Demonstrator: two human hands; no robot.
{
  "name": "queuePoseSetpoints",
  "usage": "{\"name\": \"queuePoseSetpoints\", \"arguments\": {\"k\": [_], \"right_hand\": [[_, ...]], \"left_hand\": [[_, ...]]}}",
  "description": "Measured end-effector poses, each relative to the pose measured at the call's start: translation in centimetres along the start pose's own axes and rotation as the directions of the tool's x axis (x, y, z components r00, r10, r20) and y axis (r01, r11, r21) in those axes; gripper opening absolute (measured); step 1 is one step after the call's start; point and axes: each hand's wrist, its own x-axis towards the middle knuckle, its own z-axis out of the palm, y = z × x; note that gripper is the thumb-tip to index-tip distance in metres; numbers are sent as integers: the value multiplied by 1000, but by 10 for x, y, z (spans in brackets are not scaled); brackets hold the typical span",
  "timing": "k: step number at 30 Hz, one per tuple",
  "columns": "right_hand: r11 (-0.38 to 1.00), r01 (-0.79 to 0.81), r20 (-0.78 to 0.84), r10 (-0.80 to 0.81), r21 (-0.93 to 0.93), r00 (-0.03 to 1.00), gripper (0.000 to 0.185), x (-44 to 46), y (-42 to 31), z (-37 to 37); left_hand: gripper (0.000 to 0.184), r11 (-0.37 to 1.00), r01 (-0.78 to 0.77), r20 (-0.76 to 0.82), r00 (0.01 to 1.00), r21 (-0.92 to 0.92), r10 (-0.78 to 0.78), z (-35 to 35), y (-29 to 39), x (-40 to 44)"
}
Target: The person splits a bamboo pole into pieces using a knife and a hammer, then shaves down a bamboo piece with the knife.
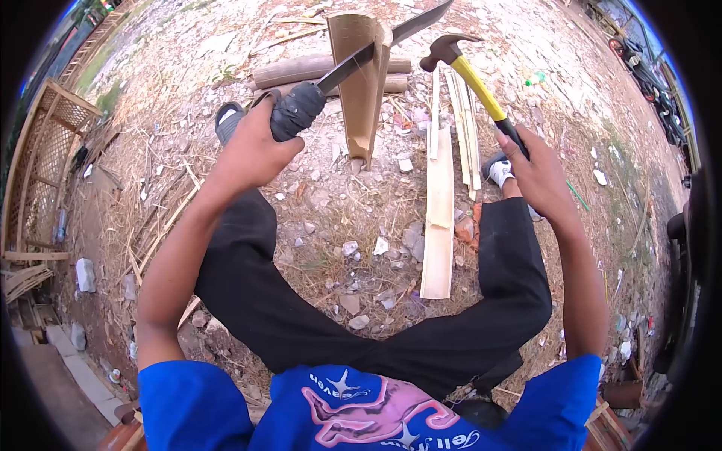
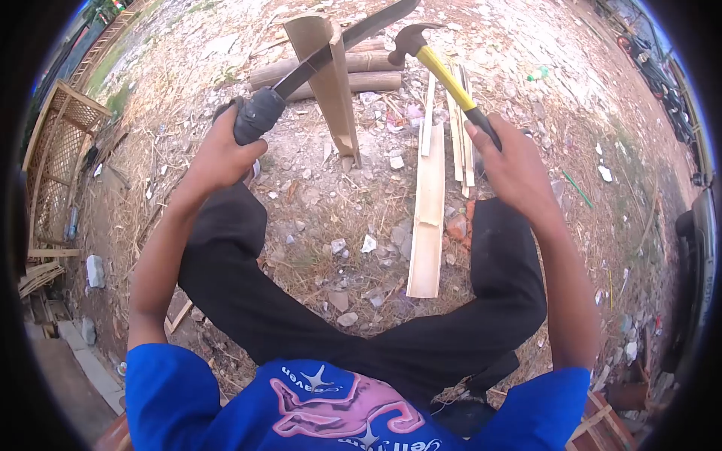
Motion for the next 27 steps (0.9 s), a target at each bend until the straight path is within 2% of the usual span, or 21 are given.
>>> {"name": "queuePoseSetpoints", "arguments": {"k": [1,2,3,5,6,7,8,9,11,12,14,16,18,20,21,23,24,25,26,27], "right_hand": [[998,11,3,-12,58,1000,41,-5,-2,0],[995,40,-117,-29,94,993,43,-5,-15,-13],[956,-34,-104,66,290,992,45,-1,-31,-29],[827,89,-225,45,555,973,35,6,-53,-57],[807,196,-325,-6,557,946,37,18,-46,-69],[812,248,-370,-43,528,928,43,27,-44,-79],[808,267,-396,-46,525,917,39,33,-40,-78],[868,241,-371,-71,433,926,39,35,-37,-58],[978,173,-262,-138,114,955,43,29,-3,0],[984,134,-180,-154,-116,972,46,25,15,15],[998,-2,-78,6,56,997,47,11,-10,-7],[964,-28,-123,63,264,990,45,13,-24,-33],[903,38,-186,47,428,981,42,17,-45,-71],[849,206,-379,-8,486,925,36,29,-42,-91],[809,272,-431,-25,521,902,37,35,-38,-88],[723,321,-472,8,612,882,38,33,-26,-52],[774,276,-446,9,570,895,37,31,-13,-27],[904,117,-305,15,412,952,37,21,3,0],[988,-31,-92,45,154,995,37,6,18,20],[989,-136,186,144,-52,972,38,-8,28,33]], "left_hand": [[58,1000,26,21,999,8,-26,2,-15,3],[58,999,36,37,999,22,-37,2,-21,9],[61,998,67,86,994,-19,-65,-3,-5,5],[61,998,42,59,997,36,-44,-4,2,2],[60,998,26,42,999,58,-29,-2,3,2],[57,999,20,41,999,30,-21,3,-7,5],[56,999,40,61,997,21,-42,3,-3,3],[55,998,57,77,995,13,-58,1,6,1],[55,998,64,68,996,23,-65,0,16,-5],[54,998,47,46,998,44,-49,1,19,-5],[54,999,16,0,1000,50,-16,4,14,-2],[54,999,-8,-17,1000,33,8,13,2,-1],[54,1000,-27,42,999,15,26,12,3,3],[54,999,-40,72,997,-1,40,15,3,2],[54,997,-76,48,996,-1,76,16,3,1],[56,998,-51,57,997,21,50,16,8,-2],[56,999,-39,55,998,34,37,14,9,-3],[58,999,-27,32,999,32,26,14,7,-4],[59,999,-18,13,1000,30,18,16,3,-2],[60,999,-15,2,1000,28,15,18,2,0]]}}
